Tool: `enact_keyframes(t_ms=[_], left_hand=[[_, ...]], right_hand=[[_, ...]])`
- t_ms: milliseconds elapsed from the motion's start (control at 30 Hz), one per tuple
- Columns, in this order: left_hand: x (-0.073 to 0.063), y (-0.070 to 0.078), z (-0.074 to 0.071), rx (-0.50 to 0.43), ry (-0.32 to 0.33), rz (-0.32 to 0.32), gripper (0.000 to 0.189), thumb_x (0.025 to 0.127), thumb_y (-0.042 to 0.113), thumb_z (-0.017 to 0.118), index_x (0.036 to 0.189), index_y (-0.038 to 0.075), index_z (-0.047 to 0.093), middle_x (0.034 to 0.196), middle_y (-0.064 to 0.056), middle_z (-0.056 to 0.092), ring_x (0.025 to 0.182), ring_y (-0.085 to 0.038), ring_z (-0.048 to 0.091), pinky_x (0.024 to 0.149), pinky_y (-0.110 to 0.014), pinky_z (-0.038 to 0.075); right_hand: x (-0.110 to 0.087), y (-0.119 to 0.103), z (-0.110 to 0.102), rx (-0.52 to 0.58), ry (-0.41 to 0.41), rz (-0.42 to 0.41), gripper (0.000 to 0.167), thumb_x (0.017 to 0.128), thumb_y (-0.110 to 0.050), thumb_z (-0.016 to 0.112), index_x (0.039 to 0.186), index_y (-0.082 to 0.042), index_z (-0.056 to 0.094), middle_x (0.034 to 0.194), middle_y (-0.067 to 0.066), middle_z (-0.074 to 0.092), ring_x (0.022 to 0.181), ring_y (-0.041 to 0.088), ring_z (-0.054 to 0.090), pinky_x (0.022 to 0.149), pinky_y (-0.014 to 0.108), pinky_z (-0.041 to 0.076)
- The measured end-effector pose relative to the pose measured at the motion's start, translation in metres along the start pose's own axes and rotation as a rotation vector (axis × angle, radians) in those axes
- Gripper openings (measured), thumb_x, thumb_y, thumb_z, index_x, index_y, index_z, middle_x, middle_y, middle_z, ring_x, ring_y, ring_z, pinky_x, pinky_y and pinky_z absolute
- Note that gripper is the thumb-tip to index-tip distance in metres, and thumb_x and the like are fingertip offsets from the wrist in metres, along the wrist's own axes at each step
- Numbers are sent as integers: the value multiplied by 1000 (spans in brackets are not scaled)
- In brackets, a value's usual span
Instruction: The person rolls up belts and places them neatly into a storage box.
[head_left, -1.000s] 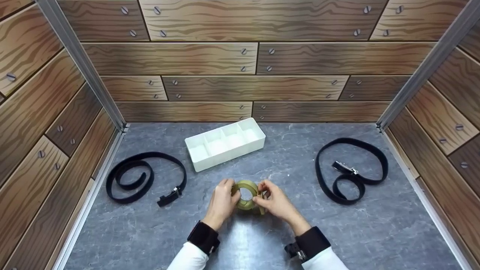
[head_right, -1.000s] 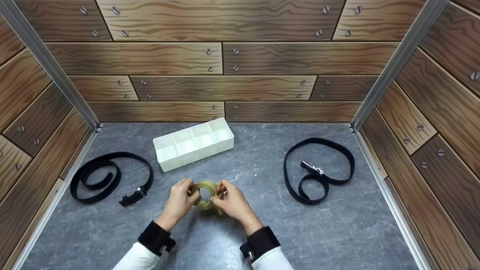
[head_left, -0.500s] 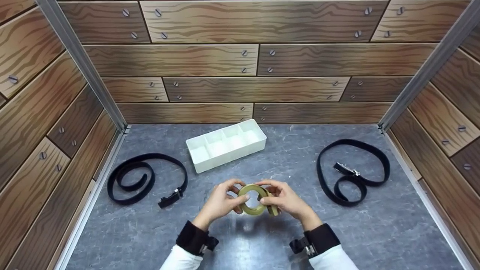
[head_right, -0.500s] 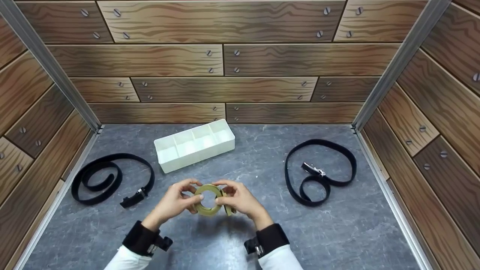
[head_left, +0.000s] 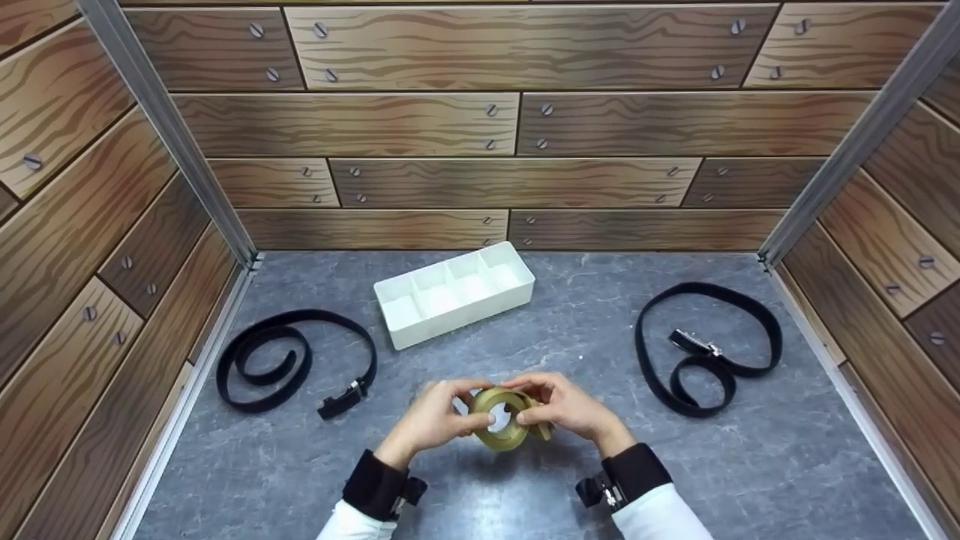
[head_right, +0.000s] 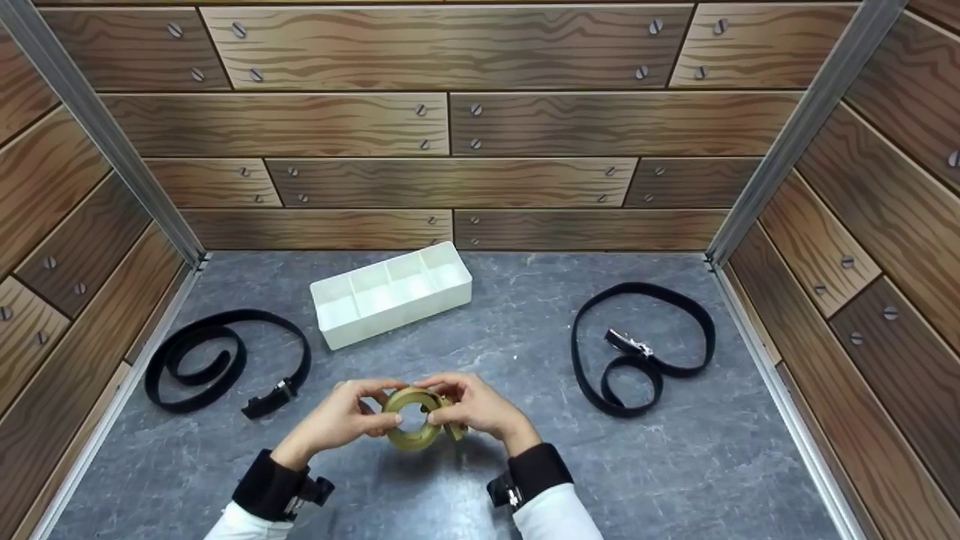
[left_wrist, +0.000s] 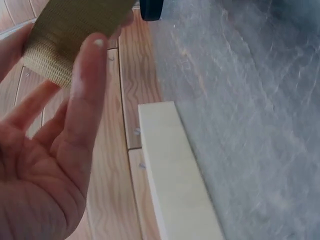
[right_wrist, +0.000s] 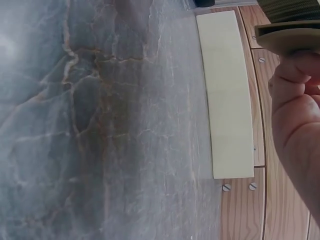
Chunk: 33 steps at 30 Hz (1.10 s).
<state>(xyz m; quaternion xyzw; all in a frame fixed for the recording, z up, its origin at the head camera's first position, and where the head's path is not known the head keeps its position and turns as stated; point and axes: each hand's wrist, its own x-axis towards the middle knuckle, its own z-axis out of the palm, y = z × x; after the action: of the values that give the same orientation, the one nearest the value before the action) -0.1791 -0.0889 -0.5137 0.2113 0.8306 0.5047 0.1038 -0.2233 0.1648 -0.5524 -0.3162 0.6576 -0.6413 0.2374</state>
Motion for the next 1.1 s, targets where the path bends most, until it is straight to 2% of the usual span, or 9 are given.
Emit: enact_keyframes(t_ms=[100, 200, 433, 667, 767, 867, 933, 1000, 1100], left_hand=[[-3, 1, -2, 85, -3, 33, 45, 84, 24, 78, 126, 15, 67, 92, 3, 68, 61, -9, 65, 56, -25, 54], [-5, -1, -3, 66, 31, 32, 42, 84, 21, 77, 124, 14, 68, 92, 1, 70, 62, -7, 64, 57, -24, 53], [-11, -4, -5, 3, 209, 13, 39, 85, 17, 76, 121, 6, 68, 94, -6, 72, 69, -12, 69, 60, -24, 55], [-18, -6, -14, 165, 339, 58, 37, 84, 16, 77, 118, 5, 70, 104, -13, 72, 72, -14, 69, 61, -24, 54], [-21, -7, -17, 273, 385, 69, 37, 82, 17, 78, 117, 5, 71, 103, -13, 72, 75, -17, 68, 64, -27, 53], [-25, -8, -21, 389, 434, 71, 38, 81, 19, 79, 116, 7, 71, 100, -13, 72, 77, -20, 67, 64, -29, 53], [-28, -10, -25, 441, 463, 72, 38, 81, 19, 80, 116, 6, 71, 98, -15, 71, 75, -21, 68, 62, -29, 54], [-29, -11, -29, 478, 497, 72, 39, 80, 19, 81, 116, 6, 72, 97, -15, 71, 73, -22, 68, 60, -28, 54], [-31, -13, -35, 511, 548, 71, 40, 79, 18, 81, 115, 6, 72, 95, -14, 71, 71, -21, 68, 59, -28, 55]], right_hand=[[3, 0, 1, -8, -26, 23, 50, 82, 3, 71, 130, 3, 57, 116, 20, 65, 96, 24, 63, 67, 25, 52], [8, 0, 2, -1, -33, 53, 51, 83, 1, 71, 131, 0, 57, 116, 18, 64, 93, 22, 62, 60, 23, 51], [27, 5, 5, 39, -25, 66, 53, 84, 1, 70, 135, -3, 55, 124, 15, 61, 110, 32, 58, 89, 39, 50], [50, 2, 8, -27, -78, 48, 58, 84, 3, 70, 138, -1, 50, 127, 14, 60, 112, 28, 57, 94, 38, 45], [59, -4, 6, -103, -106, 99, 67, 80, 4, 71, 142, -6, 48, 135, 11, 55, 110, 25, 56, 91, 37, 46], [69, -10, 1, -173, -127, 172, 76, 76, 9, 65, 146, -9, 44, 144, 10, 47, 110, 27, 54, 86, 41, 50], [78, -13, -3, -240, -103, 214, 79, 73, 10, 61, 147, -10, 42, 145, 12, 45, 113, 32, 53, 84, 46, 51], [90, -13, -8, -378, -45, 204, 76, 74, 9, 58, 146, -5, 41, 145, 19, 43, 118, 39, 49, 91, 52, 47], [112, -12, -13, -689, 97, 206, 72, 77, 7, 59, 146, -1, 40, 148, 25, 37, 131, 44, 38, 104, 56, 35]])
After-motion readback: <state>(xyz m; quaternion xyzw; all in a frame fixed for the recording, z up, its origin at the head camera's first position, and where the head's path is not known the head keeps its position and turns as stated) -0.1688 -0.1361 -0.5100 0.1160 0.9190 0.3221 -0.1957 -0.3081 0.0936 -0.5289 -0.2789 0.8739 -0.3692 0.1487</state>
